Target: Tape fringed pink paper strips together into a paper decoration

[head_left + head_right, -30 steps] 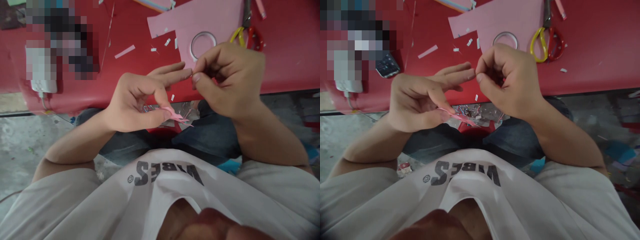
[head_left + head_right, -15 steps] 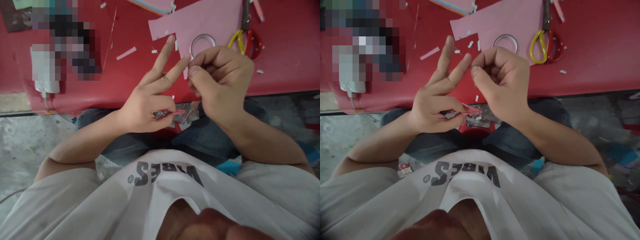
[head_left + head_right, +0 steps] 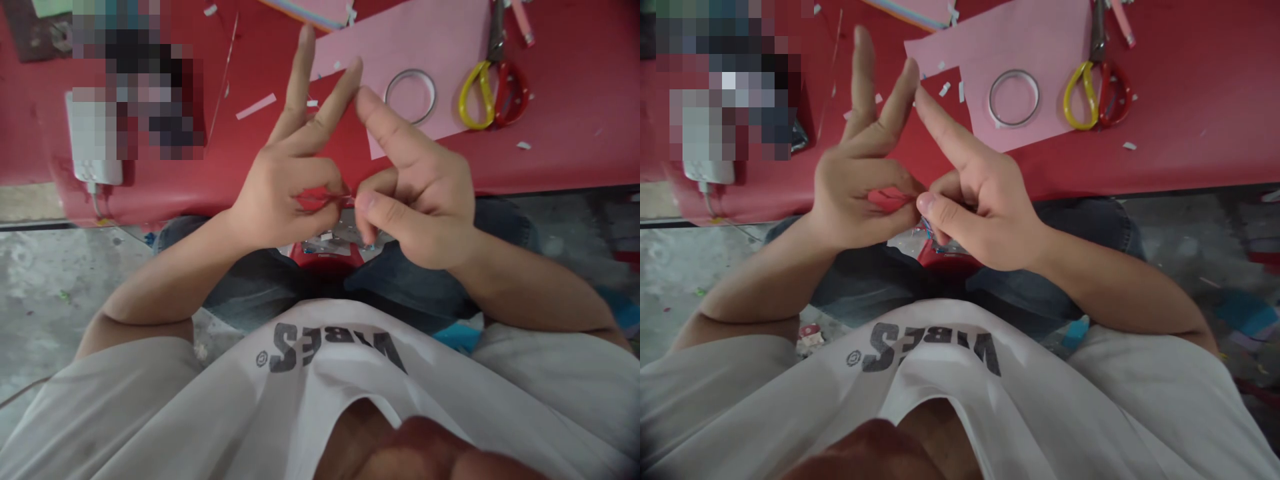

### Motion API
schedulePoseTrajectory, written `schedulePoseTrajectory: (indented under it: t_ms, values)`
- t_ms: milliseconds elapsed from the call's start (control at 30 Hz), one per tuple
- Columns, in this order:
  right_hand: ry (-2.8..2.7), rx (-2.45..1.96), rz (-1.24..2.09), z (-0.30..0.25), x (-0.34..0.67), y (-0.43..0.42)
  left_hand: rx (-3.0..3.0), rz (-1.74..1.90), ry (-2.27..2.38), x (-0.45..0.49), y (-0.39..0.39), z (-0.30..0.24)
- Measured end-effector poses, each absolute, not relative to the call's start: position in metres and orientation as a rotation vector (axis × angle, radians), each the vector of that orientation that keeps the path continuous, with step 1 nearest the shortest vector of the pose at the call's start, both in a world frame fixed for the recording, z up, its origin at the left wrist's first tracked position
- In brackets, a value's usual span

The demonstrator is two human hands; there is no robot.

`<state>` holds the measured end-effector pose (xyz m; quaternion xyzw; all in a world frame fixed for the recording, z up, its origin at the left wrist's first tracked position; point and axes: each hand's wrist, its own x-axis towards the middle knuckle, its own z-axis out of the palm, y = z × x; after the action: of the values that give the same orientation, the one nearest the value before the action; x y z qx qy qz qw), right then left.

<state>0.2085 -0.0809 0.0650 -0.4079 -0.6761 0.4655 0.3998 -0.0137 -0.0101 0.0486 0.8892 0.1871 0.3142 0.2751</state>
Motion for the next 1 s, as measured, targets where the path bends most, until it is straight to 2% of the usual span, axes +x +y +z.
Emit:
schedulePoseTrajectory:
  t_ms: [67,100,200,300,467,633,867,933,1000]
  values:
    - [-1.587,-0.977,1.263,0.065,0.204,-0.084,2.450,0.844,0.563,-0.014,-0.004,0.044]
    - [-1.534,-0.967,1.233,0.065,0.202,-0.085,2.473,1.070,0.331,-0.014,0.000,0.041]
    - [-1.475,-1.031,0.960,0.064,0.199,-0.087,2.404,1.230,0.246,-0.016,0.010,0.031]
    - [-1.482,-1.141,0.766,0.062,0.204,-0.079,2.102,0.989,0.319,-0.020,0.008,0.035]
    - [-1.632,-1.240,0.299,0.066,0.219,-0.059,1.738,0.780,0.084,-0.021,-0.002,0.045]
    - [-1.961,-1.492,0.291,0.083,0.218,-0.061,1.702,0.741,0.199,-0.016,-0.017,0.052]
    - [-1.973,-1.441,-0.052,0.068,0.211,-0.060,1.662,0.697,0.233,-0.016,-0.028,0.054]
    - [-1.948,-1.437,-0.021,0.066,0.212,-0.059,1.640,0.710,0.230,-0.016,-0.029,0.050]
    - [-1.900,-1.421,0.172,0.069,0.214,-0.058,1.589,0.729,0.261,-0.015,-0.030,0.050]
